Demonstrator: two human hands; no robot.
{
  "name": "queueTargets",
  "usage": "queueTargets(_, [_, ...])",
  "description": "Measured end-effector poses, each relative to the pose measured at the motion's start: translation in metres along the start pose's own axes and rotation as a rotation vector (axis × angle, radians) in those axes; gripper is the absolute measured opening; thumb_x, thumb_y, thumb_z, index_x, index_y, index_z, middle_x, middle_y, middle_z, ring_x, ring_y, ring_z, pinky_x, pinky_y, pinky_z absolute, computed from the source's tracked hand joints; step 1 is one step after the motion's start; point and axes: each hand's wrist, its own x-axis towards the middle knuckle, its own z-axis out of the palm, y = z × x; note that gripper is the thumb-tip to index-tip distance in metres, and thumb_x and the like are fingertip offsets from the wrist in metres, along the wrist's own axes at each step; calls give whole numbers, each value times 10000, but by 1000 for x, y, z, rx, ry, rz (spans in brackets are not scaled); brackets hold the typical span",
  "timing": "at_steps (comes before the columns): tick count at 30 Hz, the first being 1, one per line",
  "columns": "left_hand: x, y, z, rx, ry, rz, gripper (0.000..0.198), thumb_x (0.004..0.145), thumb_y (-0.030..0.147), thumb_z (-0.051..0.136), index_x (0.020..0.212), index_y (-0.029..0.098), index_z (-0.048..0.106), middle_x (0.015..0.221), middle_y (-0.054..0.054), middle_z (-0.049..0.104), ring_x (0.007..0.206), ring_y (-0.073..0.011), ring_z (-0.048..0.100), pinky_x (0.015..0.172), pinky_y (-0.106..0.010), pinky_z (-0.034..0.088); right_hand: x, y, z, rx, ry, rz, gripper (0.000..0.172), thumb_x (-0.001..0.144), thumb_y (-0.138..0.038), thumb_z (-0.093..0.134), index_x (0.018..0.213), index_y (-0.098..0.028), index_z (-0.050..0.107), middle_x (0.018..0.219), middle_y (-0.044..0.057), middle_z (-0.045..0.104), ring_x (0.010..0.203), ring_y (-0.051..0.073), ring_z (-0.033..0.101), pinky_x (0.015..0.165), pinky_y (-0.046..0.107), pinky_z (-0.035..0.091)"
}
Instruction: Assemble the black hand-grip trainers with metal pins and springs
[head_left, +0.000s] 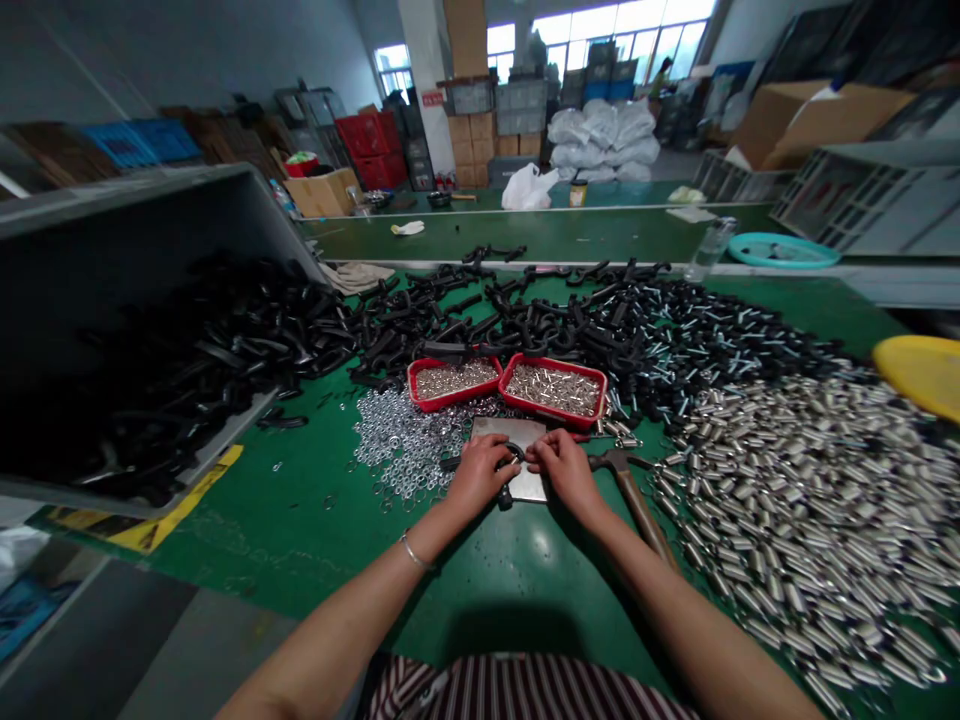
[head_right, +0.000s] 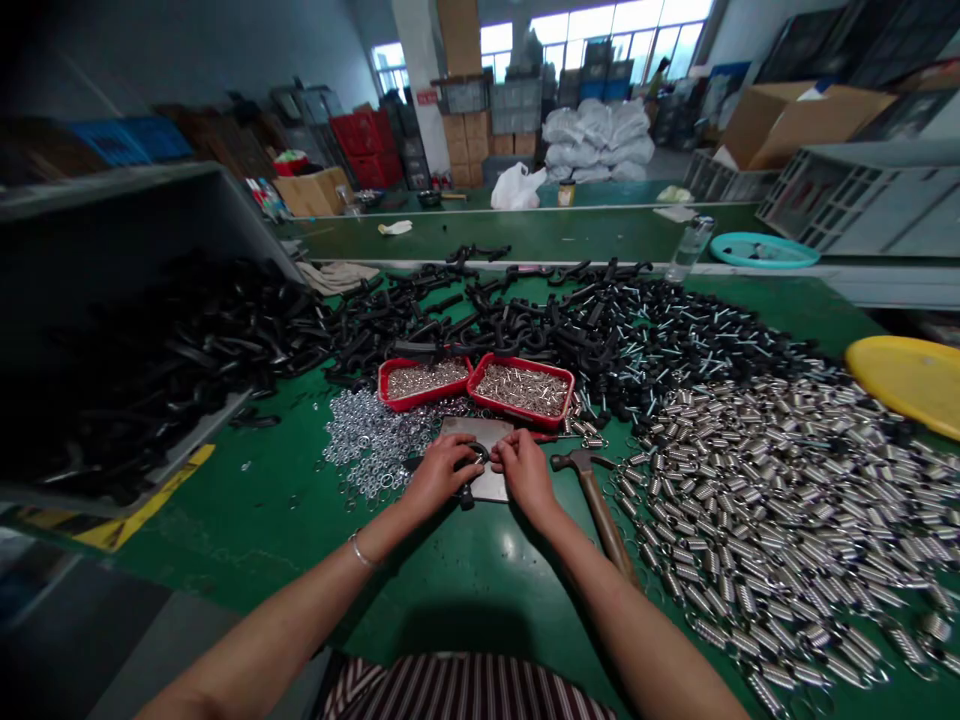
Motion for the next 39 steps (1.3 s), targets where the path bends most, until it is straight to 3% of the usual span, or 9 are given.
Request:
queueTargets(8, [3,-1,-1,-40,-59,69,52,864,246,696,880,200,714,1279,-71,663,1172,-276,570,1024,-474,366,-11,5,2,100,3,32,208,880,-412,571,839,-210,540,823,21,653,741,186,677,701,320,577])
queueTargets(17, [3,-4,0,-76,-45,62,50,843,235,716,863,192,698,1252,-67,673,1156,-262,583,1014,-435,375,-10,0,1,-2,-58,7,194,880,-388,579,826,-202,586,801,10,652,688,184,670,645,284,526])
queueTargets(25, [2,-6,0,-69,-49,74,63,849,244,713,869,191,686,1264,-66,663,1180,-259,573,1032,-436,356,-9,-7,1,-383,-98,-213,172,956,-283,457,812,-214,523,765,30,623,714,195,609,705,304,468])
queueTargets(28, [3,-6,0,-69,-51,81,64,852,247,710,872,192,685,1261,-67,662,1181,-258,571,1028,-435,359,-10,-9,0,-461,-102,-233,175,968,-267,436,821,-215,516,748,35,622,737,206,602,723,309,457])
queueTargets(36, [3,-7,1,-38,-45,97,76,849,256,713,853,187,682,1249,-58,667,1154,-261,575,1010,-432,376,-6,-15,9,-882,-192,-350,188,982,-178,403,905,-169,574,948,134,656,923,260,600,802,346,473])
queueTargets(39, [3,-6,0,-17,-46,92,79,845,257,719,868,188,688,1262,-53,664,1169,-266,568,1014,-433,376,-9,-19,-5,-904,-227,-353,200,990,-208,408,1046,-168,595,1047,138,659,990,264,606,826,359,492])
